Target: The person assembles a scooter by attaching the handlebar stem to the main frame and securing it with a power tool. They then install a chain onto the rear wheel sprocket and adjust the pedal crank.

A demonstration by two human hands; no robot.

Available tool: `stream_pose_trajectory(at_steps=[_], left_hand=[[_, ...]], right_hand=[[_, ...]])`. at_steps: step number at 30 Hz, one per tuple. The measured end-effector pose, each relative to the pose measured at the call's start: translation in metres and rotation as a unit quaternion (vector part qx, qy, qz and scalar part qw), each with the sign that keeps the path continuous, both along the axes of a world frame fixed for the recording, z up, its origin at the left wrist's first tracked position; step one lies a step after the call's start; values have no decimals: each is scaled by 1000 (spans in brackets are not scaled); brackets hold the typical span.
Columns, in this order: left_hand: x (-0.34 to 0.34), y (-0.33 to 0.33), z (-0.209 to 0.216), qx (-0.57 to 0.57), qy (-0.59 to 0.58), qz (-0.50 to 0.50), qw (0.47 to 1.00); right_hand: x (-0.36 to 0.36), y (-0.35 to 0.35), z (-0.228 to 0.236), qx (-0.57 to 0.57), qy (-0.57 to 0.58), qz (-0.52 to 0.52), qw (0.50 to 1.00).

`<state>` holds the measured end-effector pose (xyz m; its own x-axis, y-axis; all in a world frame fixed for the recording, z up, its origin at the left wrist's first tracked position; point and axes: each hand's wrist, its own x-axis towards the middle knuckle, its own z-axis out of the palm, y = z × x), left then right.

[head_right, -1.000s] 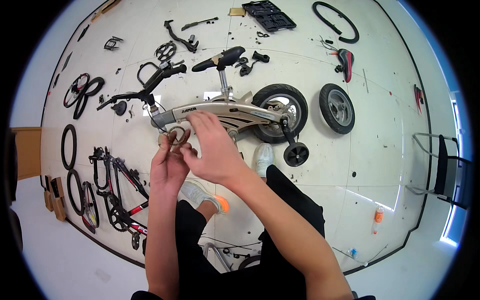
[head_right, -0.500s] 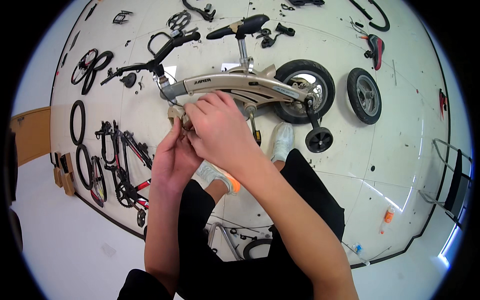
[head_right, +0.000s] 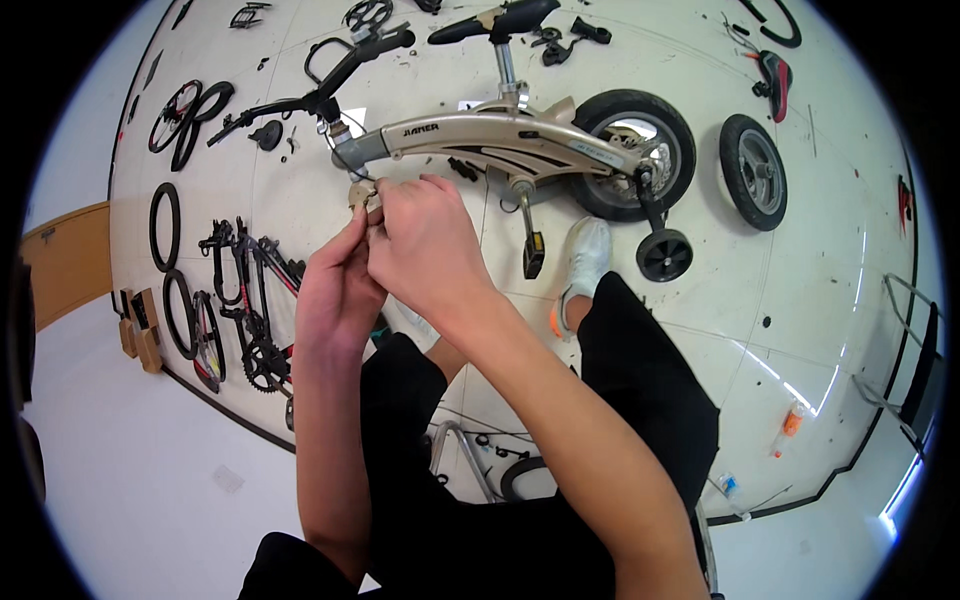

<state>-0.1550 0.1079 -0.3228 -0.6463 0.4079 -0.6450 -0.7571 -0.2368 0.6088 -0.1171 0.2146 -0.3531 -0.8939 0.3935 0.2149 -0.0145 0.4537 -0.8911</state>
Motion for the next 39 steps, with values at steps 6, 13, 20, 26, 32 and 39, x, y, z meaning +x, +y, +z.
stream_pose_trajectory(at_steps=[6,13,20,26,32,39], left_hand=[[-2,-19,-6,-3,-42,27,999],[1,-16,-4,8,-39,24,999],[-2,-18,0,8,-10,11,1000],[-5,-16,0,13,28,-12,999],[-8,-19,4,31,28,-24,999],[-8,-11,11,-3,78,-31,996]], right_hand=[[5,-16,2,13,12,-15,1000],[8,-19,0,-11,16,-13,1000],[5,-15,0,-4,-3,24,1000],[5,-12,2,10,22,12,1000],[4,-10,5,-39,34,2,999],[0,5,15,-166,-31,-17,985]])
